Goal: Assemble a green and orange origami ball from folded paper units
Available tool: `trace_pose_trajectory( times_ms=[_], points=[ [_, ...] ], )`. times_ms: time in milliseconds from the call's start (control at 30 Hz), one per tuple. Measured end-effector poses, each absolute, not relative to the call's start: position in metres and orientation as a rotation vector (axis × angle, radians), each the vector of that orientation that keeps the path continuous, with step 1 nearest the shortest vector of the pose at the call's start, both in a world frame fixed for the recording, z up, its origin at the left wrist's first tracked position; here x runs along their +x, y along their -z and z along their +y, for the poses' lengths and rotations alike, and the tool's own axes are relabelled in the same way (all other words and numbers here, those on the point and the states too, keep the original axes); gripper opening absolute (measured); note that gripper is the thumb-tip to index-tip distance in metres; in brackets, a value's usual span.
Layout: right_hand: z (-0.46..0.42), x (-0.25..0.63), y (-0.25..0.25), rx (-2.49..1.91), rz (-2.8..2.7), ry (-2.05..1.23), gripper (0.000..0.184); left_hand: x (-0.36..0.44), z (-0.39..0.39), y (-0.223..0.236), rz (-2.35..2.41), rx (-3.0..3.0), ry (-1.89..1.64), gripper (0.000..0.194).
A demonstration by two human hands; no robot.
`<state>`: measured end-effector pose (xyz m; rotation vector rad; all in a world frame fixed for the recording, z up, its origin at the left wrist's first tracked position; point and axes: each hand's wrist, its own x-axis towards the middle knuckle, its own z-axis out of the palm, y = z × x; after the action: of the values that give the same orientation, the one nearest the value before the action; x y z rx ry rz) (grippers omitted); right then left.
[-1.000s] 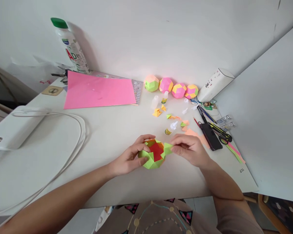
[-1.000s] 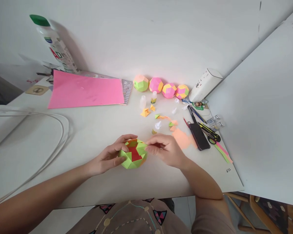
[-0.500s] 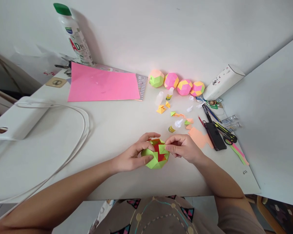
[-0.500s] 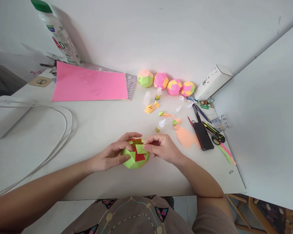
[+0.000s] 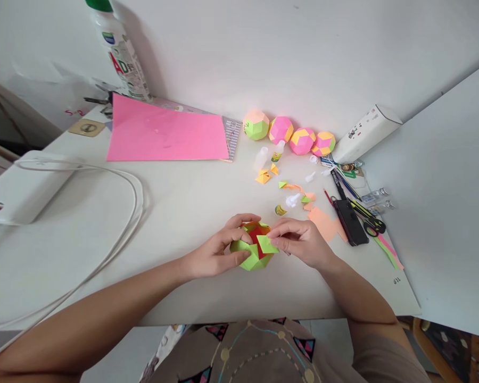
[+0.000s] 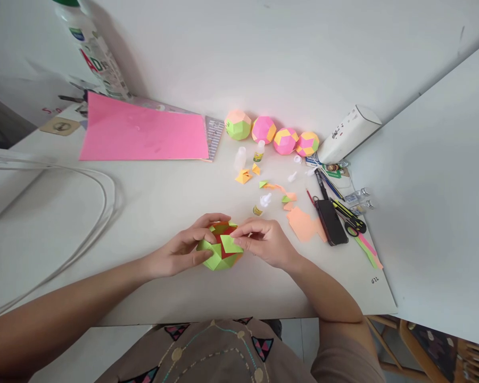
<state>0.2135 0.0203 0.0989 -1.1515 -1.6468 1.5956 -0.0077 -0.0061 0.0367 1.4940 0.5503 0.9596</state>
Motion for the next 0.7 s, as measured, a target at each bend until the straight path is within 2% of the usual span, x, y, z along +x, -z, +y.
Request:
trace_pose_trajectory(
  times_ms=[100,400,700],
  points=[
    [0.0208,0.2146,-0.0981,-1.118,-1.692,-1.512,0.005,-0.0077,-0.0062,-0.0364,0.557,1.497,-0.954,0.006],
    [0.02,0.2161,-0.0946,-1.027,-1.819,-1.389,0.006,-0.0073,-0.006,-0.0378,0.558,1.497,-0.945,0.006],
    [0.0215,0.2169,-0.0892,-1.045,-1.722,-1.496,0.012,-0.0071,-0.0058,-0.0417,0.565,1.488,-0.929,0.005]
  ],
)
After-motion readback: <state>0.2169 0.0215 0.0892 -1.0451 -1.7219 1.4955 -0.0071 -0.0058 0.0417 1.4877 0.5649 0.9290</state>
